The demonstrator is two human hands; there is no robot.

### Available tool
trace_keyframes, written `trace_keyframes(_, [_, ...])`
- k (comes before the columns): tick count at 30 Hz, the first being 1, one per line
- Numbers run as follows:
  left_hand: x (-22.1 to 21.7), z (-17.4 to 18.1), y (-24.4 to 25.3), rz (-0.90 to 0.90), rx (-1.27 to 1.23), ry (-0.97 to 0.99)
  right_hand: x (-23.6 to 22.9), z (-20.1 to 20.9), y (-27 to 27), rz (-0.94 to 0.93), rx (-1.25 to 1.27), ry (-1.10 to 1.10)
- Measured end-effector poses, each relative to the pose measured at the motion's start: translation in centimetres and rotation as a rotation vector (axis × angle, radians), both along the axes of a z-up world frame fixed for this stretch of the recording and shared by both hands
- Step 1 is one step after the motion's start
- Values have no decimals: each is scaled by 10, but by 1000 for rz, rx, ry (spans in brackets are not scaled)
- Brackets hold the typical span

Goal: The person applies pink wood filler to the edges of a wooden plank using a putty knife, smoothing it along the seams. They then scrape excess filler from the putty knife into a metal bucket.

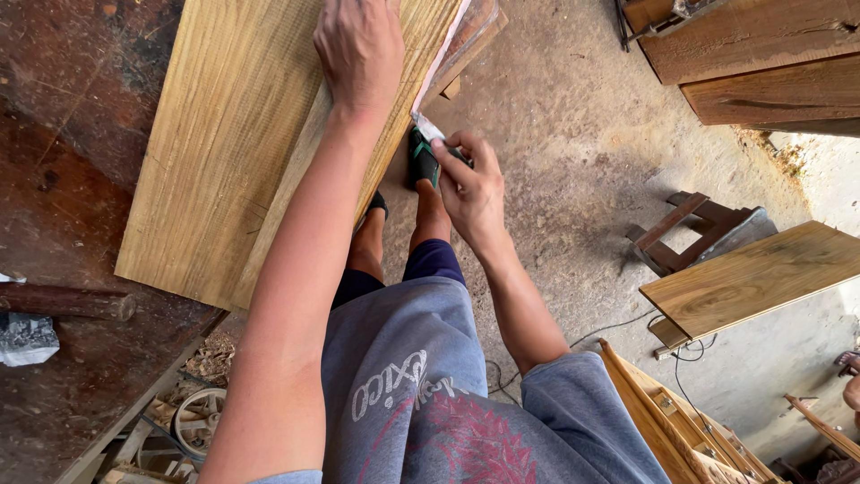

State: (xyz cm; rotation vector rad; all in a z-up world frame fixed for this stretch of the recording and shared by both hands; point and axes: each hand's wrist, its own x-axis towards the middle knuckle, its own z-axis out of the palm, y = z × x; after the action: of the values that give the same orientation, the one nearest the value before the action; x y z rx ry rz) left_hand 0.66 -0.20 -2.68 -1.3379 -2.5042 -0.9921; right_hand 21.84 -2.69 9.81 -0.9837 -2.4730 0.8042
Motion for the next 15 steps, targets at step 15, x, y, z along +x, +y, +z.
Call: trace_keyframes(15, [0, -22, 4, 24, -23, -18, -16, -37, -28, -296, -542, 460])
